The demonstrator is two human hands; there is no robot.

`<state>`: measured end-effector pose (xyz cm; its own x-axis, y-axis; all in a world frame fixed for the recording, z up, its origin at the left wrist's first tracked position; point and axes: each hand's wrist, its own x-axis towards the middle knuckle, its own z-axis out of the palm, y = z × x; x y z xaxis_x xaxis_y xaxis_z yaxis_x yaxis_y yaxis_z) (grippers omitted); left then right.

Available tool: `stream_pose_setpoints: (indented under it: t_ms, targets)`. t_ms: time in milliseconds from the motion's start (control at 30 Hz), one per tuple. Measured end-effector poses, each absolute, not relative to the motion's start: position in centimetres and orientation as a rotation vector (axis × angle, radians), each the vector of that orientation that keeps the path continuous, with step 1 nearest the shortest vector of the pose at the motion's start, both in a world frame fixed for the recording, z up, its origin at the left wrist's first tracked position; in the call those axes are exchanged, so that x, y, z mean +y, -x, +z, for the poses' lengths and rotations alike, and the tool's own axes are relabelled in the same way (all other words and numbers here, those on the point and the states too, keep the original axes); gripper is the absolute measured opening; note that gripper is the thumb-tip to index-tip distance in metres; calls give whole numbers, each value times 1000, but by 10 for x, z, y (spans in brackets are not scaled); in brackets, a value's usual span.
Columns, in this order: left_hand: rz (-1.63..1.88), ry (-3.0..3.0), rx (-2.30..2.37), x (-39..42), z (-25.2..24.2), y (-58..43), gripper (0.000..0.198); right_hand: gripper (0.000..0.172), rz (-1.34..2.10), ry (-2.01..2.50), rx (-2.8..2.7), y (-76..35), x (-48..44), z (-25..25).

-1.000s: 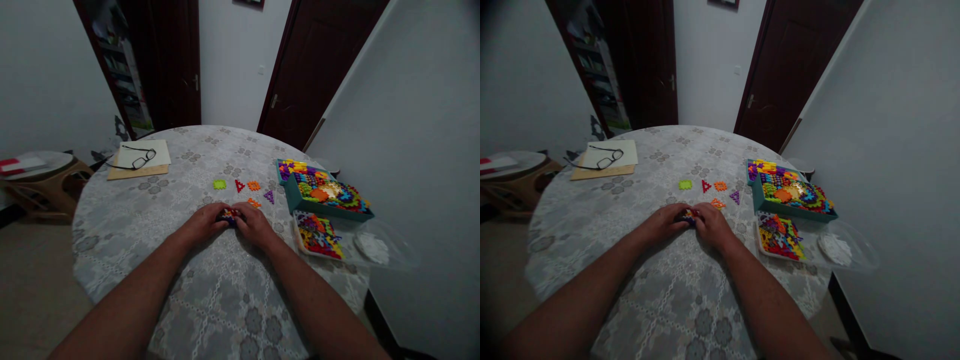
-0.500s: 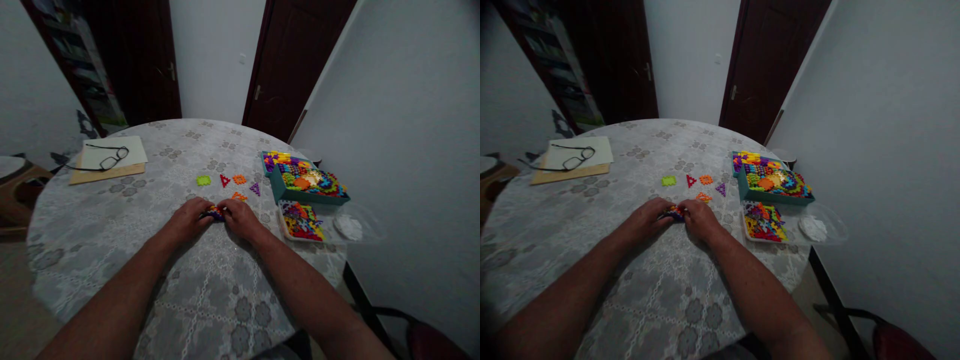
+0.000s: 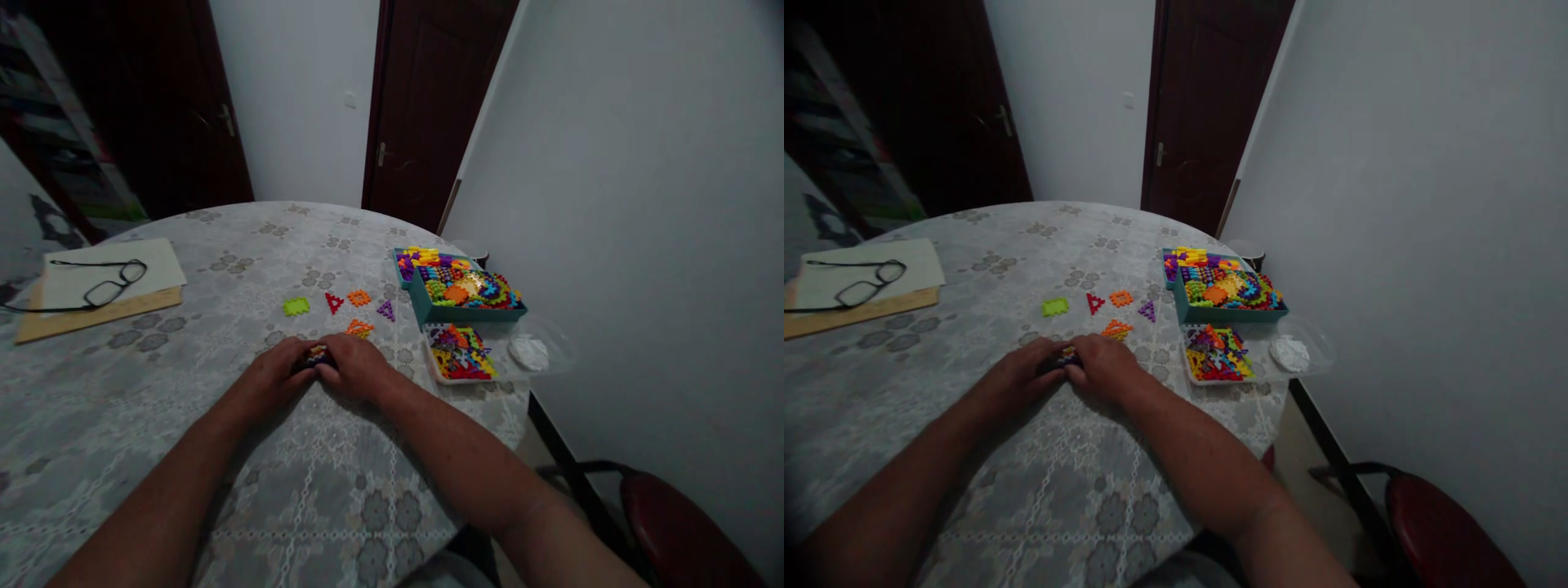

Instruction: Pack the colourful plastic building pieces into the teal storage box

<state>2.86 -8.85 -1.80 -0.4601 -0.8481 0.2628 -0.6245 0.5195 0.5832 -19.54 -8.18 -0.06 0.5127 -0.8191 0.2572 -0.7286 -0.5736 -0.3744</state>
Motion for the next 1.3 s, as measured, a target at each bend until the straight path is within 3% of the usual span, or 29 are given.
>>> stream_pose_setpoints:
  t_ms: [167,300,533,800,1300]
  targets:
    - [-592,-1173,-2163,-86,-15,-26,63,24,-444,2564,1471,195,-75,17]
    - [-516,-1167,-2132,-84,-11,-24,54,24,-471,2402,1596,208,-67,43]
    - [-548,-1215,-2163,-84,-13,-24,43,30,-935,2010,1870,308,-34,85]
    - [-560,-1217,-2167,-83,-9,-20,40,33,-724,1852,2206,394,-8,51]
    - [-572,-1255,-2171,-84,-11,-22,40,34,-966,2161,2300,389,3,22]
